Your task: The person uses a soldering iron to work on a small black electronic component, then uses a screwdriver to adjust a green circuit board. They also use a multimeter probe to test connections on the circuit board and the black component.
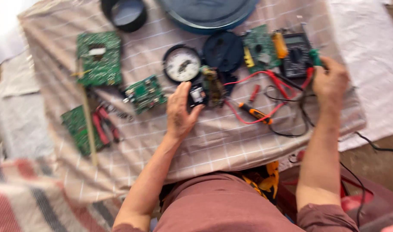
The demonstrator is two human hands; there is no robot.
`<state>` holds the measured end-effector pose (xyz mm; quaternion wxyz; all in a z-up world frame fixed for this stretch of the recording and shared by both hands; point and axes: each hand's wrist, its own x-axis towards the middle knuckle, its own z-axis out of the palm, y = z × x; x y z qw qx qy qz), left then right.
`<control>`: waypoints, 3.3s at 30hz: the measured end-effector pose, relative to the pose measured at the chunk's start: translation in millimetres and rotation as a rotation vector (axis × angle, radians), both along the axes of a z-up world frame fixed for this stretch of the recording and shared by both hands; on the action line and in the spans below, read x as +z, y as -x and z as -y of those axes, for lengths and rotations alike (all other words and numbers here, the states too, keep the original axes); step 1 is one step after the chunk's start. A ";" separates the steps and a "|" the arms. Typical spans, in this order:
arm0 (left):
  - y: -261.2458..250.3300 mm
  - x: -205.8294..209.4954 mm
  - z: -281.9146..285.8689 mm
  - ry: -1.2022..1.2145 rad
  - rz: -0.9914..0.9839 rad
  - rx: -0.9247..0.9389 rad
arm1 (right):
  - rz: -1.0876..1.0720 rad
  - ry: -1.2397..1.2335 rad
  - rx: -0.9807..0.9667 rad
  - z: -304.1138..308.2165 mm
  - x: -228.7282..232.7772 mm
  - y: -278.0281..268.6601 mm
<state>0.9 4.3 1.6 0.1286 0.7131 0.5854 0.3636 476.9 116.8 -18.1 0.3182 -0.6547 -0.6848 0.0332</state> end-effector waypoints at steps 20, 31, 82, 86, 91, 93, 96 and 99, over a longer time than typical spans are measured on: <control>1.8 -0.4 4.0 -0.084 0.196 0.010 | -0.142 -0.427 -0.051 109.8 64.9 113.8; -10.3 12.3 6.5 -0.322 0.200 -0.028 | -0.647 -0.280 -0.037 165.3 37.8 176.1; -125.5 54.8 15.6 -0.269 0.368 -0.508 | -0.886 -0.221 0.260 193.6 58.5 181.1; -88.8 62.0 -17.3 -0.411 0.270 -0.349 | -0.933 -0.235 0.179 200.1 67.8 178.2; -27.5 54.7 -56.6 -0.099 -0.154 0.244 | -1.038 -0.154 0.038 206.6 73.3 166.7; -21.1 55.9 -71.5 0.078 -0.228 0.331 | -1.073 -0.159 0.013 205.5 74.8 165.4; -33.2 57.9 -83.1 0.090 -0.327 0.356 | -1.053 -0.145 0.037 207.0 77.4 166.2; -45.8 52.0 -95.8 0.102 -0.400 0.382 | -1.128 -0.138 0.070 210.9 67.9 164.9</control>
